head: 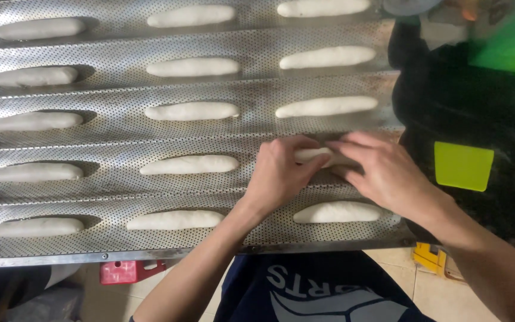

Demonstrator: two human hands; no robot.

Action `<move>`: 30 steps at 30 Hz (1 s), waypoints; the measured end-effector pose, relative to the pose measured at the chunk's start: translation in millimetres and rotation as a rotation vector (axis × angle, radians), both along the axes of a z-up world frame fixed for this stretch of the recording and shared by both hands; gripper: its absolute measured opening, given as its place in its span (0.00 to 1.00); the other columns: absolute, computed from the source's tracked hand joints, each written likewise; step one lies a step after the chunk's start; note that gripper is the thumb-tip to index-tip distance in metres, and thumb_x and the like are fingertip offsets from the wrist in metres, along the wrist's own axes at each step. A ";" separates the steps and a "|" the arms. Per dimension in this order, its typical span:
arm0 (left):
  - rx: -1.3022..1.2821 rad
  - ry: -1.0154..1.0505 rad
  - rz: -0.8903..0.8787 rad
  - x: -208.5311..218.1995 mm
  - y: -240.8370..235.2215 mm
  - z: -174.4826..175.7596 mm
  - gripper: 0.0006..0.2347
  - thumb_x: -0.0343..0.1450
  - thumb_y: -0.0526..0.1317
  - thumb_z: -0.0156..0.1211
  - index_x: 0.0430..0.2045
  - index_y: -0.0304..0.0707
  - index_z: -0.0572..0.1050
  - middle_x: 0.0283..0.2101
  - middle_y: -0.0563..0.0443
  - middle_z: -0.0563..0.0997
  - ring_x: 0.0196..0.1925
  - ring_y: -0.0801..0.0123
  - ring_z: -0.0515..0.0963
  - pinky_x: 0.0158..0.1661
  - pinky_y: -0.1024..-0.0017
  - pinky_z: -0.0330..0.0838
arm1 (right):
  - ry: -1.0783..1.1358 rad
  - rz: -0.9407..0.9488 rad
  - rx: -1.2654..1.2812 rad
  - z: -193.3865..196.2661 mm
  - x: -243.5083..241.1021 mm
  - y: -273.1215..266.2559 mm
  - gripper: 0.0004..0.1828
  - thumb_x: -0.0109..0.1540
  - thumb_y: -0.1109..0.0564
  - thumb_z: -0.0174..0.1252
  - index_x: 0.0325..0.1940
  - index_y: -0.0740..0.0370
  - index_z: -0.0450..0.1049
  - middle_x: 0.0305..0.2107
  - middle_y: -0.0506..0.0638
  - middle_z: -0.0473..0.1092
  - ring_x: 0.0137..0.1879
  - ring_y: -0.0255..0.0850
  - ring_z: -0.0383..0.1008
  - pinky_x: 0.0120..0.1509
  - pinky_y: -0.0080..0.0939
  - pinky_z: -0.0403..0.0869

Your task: The person arranges elongated dough pieces onto a perforated metal tray, spacing them evenly in rows. The person then slides the filled tray onto a metal rack and repeats the process with another tray.

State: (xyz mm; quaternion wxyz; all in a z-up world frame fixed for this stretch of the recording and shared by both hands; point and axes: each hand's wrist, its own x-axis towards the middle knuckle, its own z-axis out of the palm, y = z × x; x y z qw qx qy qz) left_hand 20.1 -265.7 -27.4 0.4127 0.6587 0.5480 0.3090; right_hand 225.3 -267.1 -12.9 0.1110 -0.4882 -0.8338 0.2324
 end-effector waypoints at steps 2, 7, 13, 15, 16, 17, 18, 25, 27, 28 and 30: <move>0.004 -0.046 -0.028 -2.9 -1.9 14.4 0.10 0.67 0.45 0.66 0.36 0.43 0.84 0.28 0.51 0.88 0.23 0.76 0.81 0.25 0.74 0.74 | 0.157 0.014 -0.011 3.8 0.4 5.1 0.23 0.55 0.60 0.66 0.55 0.60 0.77 0.45 0.51 0.75 0.45 0.45 0.78 0.53 0.43 0.76; -0.113 -0.286 -0.067 -8.8 4.9 47.7 0.17 0.67 0.46 0.65 0.47 0.38 0.80 0.45 0.43 0.88 0.37 0.71 0.89 0.36 0.79 0.86 | 0.581 0.020 -0.219 -0.3 31.4 9.9 0.13 0.58 0.55 0.63 0.46 0.61 0.79 0.43 0.50 0.75 0.50 0.40 0.74 0.59 0.39 0.73; -0.303 -0.163 -0.066 -6.8 6.1 22.4 0.13 0.67 0.45 0.65 0.42 0.42 0.85 0.31 0.54 0.88 0.26 0.80 0.79 0.26 0.79 0.73 | 0.454 -0.279 -0.335 4.3 29.0 0.1 0.20 0.57 0.59 0.66 0.54 0.59 0.79 0.39 0.54 0.81 0.31 0.36 0.83 0.41 0.30 0.78; -0.302 -0.040 0.040 -10.7 6.0 11.5 0.09 0.66 0.44 0.67 0.35 0.46 0.88 0.29 0.57 0.88 0.24 0.81 0.77 0.24 0.80 0.68 | 0.260 -0.302 -0.220 12.7 27.1 -2.4 0.18 0.56 0.53 0.68 0.49 0.56 0.82 0.43 0.52 0.81 0.28 0.36 0.80 0.42 0.32 0.77; -0.306 -0.039 0.039 -9.6 4.5 7.0 0.09 0.66 0.44 0.67 0.35 0.46 0.88 0.29 0.57 0.88 0.24 0.81 0.77 0.24 0.80 0.68 | 0.260 -0.304 -0.224 5.1 32.7 -3.1 0.18 0.56 0.53 0.68 0.49 0.56 0.82 0.43 0.52 0.81 0.28 0.36 0.80 0.42 0.32 0.77; -0.224 0.007 0.070 -8.9 2.9 2.7 0.10 0.65 0.44 0.70 0.35 0.43 0.87 0.28 0.54 0.88 0.22 0.80 0.78 0.22 0.80 0.70 | 0.184 -0.178 -0.071 -2.3 38.1 -3.9 0.17 0.57 0.54 0.67 0.49 0.59 0.81 0.40 0.53 0.79 0.25 0.35 0.76 0.34 0.32 0.77; -0.141 0.054 0.104 -8.8 1.9 -1.3 0.12 0.63 0.44 0.73 0.35 0.39 0.86 0.28 0.52 0.88 0.20 0.79 0.78 0.20 0.79 0.72 | 0.107 -0.047 0.080 -9.6 42.8 -3.4 0.16 0.59 0.56 0.66 0.50 0.62 0.80 0.36 0.54 0.78 0.23 0.34 0.73 0.26 0.31 0.77; -0.003 0.143 0.165 -26.5 -8.1 -2.1 0.12 0.61 0.45 0.76 0.29 0.39 0.84 0.30 0.52 0.88 0.28 0.73 0.85 0.33 0.75 0.79 | 0.008 -0.128 -0.002 2.8 62.1 -9.5 0.20 0.58 0.56 0.65 0.54 0.60 0.79 0.47 0.56 0.76 0.22 0.35 0.71 0.21 0.31 0.72; 0.011 0.030 0.165 -35.1 -18.3 2.5 0.16 0.62 0.47 0.75 0.35 0.35 0.82 0.34 0.48 0.87 0.31 0.69 0.88 0.32 0.77 0.86 | -0.007 -0.161 0.011 6.7 62.0 -15.6 0.22 0.58 0.56 0.66 0.56 0.60 0.78 0.50 0.58 0.76 0.21 0.35 0.70 0.24 0.33 0.74; 0.003 0.032 0.162 -37.4 -26.1 9.6 0.16 0.62 0.47 0.75 0.35 0.35 0.82 0.34 0.48 0.87 0.31 0.69 0.88 0.32 0.77 0.86 | -0.005 -0.164 0.003 11.1 56.7 -23.4 0.22 0.58 0.56 0.66 0.56 0.60 0.78 0.50 0.58 0.76 0.21 0.35 0.70 0.24 0.33 0.74; -0.008 -0.139 0.107 -42.0 -41.4 23.3 0.11 0.67 0.43 0.69 0.37 0.36 0.82 0.30 0.48 0.88 0.26 0.73 0.89 0.28 0.79 0.87 | 0.126 -0.008 0.106 19.6 46.2 -38.8 0.15 0.60 0.57 0.64 0.48 0.67 0.79 0.44 0.61 0.77 0.48 0.48 0.80 0.53 0.40 0.80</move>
